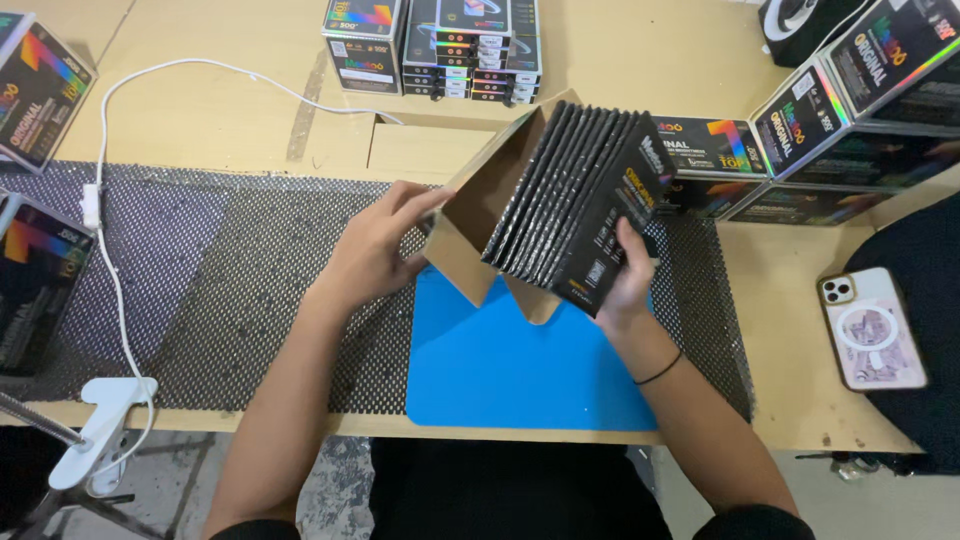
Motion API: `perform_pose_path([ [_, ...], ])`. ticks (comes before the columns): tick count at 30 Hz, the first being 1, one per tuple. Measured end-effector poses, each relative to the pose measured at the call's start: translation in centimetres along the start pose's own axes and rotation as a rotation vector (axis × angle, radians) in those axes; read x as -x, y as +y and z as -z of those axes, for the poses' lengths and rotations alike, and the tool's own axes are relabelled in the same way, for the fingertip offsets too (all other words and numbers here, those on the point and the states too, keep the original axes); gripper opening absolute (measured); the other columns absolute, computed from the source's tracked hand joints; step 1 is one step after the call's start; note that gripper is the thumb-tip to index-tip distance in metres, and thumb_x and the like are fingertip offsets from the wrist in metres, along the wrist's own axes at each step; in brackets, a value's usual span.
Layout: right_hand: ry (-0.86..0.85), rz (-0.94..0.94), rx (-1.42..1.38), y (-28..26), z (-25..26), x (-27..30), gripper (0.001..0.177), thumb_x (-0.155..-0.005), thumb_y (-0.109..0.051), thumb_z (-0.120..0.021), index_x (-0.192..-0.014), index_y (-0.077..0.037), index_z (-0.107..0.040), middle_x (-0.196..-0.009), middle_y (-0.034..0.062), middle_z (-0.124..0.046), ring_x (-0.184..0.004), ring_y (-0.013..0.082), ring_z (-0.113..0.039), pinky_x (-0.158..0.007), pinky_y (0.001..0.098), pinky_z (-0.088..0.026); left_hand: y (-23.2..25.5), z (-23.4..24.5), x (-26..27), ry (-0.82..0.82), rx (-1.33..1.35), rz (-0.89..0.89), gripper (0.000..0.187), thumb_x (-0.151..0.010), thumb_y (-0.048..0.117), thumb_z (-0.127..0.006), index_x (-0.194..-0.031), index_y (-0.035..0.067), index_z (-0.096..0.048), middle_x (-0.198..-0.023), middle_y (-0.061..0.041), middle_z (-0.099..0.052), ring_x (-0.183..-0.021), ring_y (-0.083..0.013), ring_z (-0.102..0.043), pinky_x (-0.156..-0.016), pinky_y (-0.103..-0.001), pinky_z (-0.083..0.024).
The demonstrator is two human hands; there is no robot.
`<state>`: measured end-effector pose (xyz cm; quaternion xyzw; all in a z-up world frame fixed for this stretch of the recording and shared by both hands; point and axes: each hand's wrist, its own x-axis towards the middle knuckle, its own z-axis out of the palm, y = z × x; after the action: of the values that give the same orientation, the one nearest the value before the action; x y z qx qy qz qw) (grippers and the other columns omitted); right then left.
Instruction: The person opens a cardboard box containing multiple packaged smartphone LCD screens. They remove the stack, then repeatedly take individual units out of their plastic sleeves, peel off protective films, and place them on a blue mat. The process is repeated for several units.
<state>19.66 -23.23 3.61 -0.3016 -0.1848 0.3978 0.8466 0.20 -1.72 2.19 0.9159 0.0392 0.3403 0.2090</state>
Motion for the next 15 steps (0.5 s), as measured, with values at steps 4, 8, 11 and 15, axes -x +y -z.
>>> perform_pose_path([
  [4,-0.033,0.110,-0.053,-1.2,-2.6,1.0,0.020,-0.101,-0.031,-0.055,-0.112,-0.014,-0.060,-0.095,0.0081,-0.069,-0.089,0.0204,-0.073,-0.073,0.0278,-0.060,0.0,0.0,0.3,-0.013,-0.043,-0.001,0.054,-0.075,0.009,-0.088,-0.125,0.020,-0.070,-0.106,-0.007,-0.055,-0.074,-0.0337,-0.071,-0.067,-0.045,-0.059],
  [8,-0.111,0.230,0.021,-1.9,-1.3,0.0,0.039,-0.101,-0.041,-0.046,-0.128,-0.015,-0.057,-0.116,0.0032,-0.071,-0.105,0.0199,-0.071,-0.097,0.0348,-0.058,-0.5,-0.6,0.2,0.178,-0.214,-0.223,0.035,-0.069,0.011,-0.090,-0.094,0.016,-0.067,-0.100,-0.006,-0.052,-0.085,-0.0330,-0.065,-0.077,-0.046,-0.050],
  [11,-0.131,0.272,0.011,-2.8,-0.7,-0.4,0.041,-0.101,-0.046,-0.046,-0.127,-0.018,-0.058,-0.107,0.0034,-0.072,-0.093,0.0187,-0.073,-0.094,0.0360,-0.061,-0.8,-0.9,0.2,0.244,-0.201,-0.299,0.031,-0.072,0.009,-0.088,-0.078,0.013,-0.058,-0.097,-0.006,-0.056,-0.104,-0.0324,-0.066,-0.096,-0.048,-0.044],
  [15,-0.088,0.265,-0.056,-2.8,1.4,-1.5,0.047,-0.097,-0.051,-0.050,-0.132,-0.021,-0.058,-0.120,0.0062,-0.070,-0.103,0.0212,-0.071,-0.105,0.0423,-0.058,-0.9,-2.2,0.5,0.299,-0.162,-0.285,0.031,-0.088,0.011,-0.074,-0.072,0.014,-0.048,-0.082,-0.002,-0.061,-0.099,-0.0256,-0.070,-0.100,-0.048,-0.042],
])
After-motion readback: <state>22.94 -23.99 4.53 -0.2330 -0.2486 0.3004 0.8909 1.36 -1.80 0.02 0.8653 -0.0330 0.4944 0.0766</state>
